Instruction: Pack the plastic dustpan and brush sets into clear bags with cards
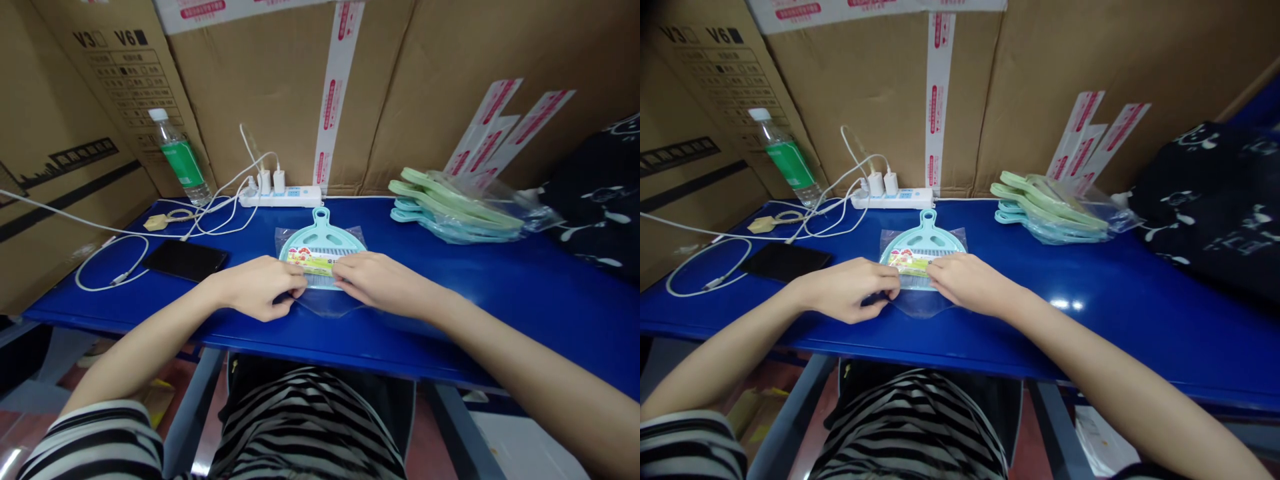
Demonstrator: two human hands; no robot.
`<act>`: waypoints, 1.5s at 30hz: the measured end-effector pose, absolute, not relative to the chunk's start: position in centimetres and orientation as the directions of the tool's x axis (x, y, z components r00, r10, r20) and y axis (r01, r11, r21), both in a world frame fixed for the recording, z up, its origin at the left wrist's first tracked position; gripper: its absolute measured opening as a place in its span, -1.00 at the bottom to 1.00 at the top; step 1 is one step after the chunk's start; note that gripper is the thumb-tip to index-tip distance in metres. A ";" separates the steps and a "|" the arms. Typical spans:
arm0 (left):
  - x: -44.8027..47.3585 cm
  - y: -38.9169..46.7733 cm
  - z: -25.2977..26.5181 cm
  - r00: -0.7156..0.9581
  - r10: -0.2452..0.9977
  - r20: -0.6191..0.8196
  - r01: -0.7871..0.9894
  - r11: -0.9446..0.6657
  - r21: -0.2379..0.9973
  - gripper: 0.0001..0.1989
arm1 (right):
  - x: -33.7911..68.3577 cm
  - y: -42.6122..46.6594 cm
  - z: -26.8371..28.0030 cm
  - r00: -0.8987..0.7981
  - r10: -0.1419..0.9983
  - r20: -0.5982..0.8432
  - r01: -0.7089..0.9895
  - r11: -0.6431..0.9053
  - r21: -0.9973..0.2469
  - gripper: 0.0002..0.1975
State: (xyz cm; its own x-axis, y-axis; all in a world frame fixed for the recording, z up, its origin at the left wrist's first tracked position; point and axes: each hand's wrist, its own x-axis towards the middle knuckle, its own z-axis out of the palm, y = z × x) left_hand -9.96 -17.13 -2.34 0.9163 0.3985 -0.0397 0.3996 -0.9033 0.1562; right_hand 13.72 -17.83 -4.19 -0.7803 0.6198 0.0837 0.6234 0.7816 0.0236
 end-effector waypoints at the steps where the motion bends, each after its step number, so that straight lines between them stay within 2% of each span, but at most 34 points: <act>1: -10.0 -17.1 -2.3 0.916 0.399 -0.035 0.399 -0.901 0.167 -0.88 | 13.6 -17.9 -4.2 -0.783 0.614 0.094 0.620 0.783 0.054 -0.80; 4: -10.1 -16.9 -2.4 0.916 0.400 -0.029 0.397 -0.895 0.206 -0.88 | 13.4 -18.1 -4.3 -0.785 0.609 0.112 0.619 0.774 0.132 -0.80; 8: -10.1 -16.8 -2.5 0.918 0.396 -0.020 0.389 -0.887 0.249 -0.88 | 13.1 -18.9 -4.1 -0.785 0.617 0.066 0.613 0.756 0.228 -0.79; 13: -10.1 -16.7 -2.4 0.921 0.389 -0.036 0.384 -0.887 0.255 -0.86 | 12.9 -19.8 -3.9 -0.756 0.654 0.024 0.638 0.728 0.249 -0.67; 18: -10.3 -16.7 -2.3 0.932 0.361 -0.030 0.358 -0.903 0.238 -0.83 | 14.2 -19.2 -3.7 -0.781 0.624 0.023 0.622 0.775 0.113 -0.58; 23: -10.4 -16.4 -2.2 0.942 0.336 0.018 0.325 -0.922 0.212 -0.83 | 16.0 -18.3 -2.8 -0.781 0.624 -0.015 0.620 0.773 -0.138 -0.69; 30: -10.5 -16.0 -2.6 0.911 0.405 0.075 0.391 -0.908 0.153 -0.89 | 16.2 -18.2 -2.0 -0.789 0.605 -0.108 0.598 0.713 -0.366 -0.79; 32: -10.5 -15.9 -2.7 0.905 0.417 0.079 0.402 -0.902 0.155 -0.84 | 16.2 -18.2 -2.0 -0.773 0.621 -0.132 0.610 0.670 -0.423 -0.72; 34: -10.6 -15.7 -2.7 0.895 0.438 0.078 0.421 -0.891 0.169 -0.80 | 16.2 -18.1 -2.0 -0.752 0.647 -0.124 0.628 0.648 -0.431 -0.66; 37: -10.7 -15.5 -2.6 0.872 0.483 0.078 0.463 -0.866 0.188 -0.79 | 15.9 -18.0 -2.1 -0.710 0.696 -0.102 0.676 0.635 -0.374 -0.86; 41: -10.7 -15.5 -2.5 0.839 0.538 0.073 0.517 -0.833 0.197 -0.79 | 15.3 -18.2 -2.4 -0.637 0.767 -0.075 0.745 0.588 -0.316 -0.81; 45: -10.5 -15.6 -2.6 0.807 0.588 0.054 0.567 -0.798 0.207 -0.80 | 15.0 -18.7 -2.5 -0.535 0.845 -0.015 0.813 0.510 -0.280 -0.84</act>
State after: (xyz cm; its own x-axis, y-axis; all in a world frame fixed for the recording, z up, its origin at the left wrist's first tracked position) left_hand -10.53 -15.64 -2.55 0.8074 0.5875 0.0539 0.5666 -0.7976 0.2070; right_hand 14.97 -18.66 -2.45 -0.5351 0.8447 -0.0150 0.8132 0.5102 -0.2801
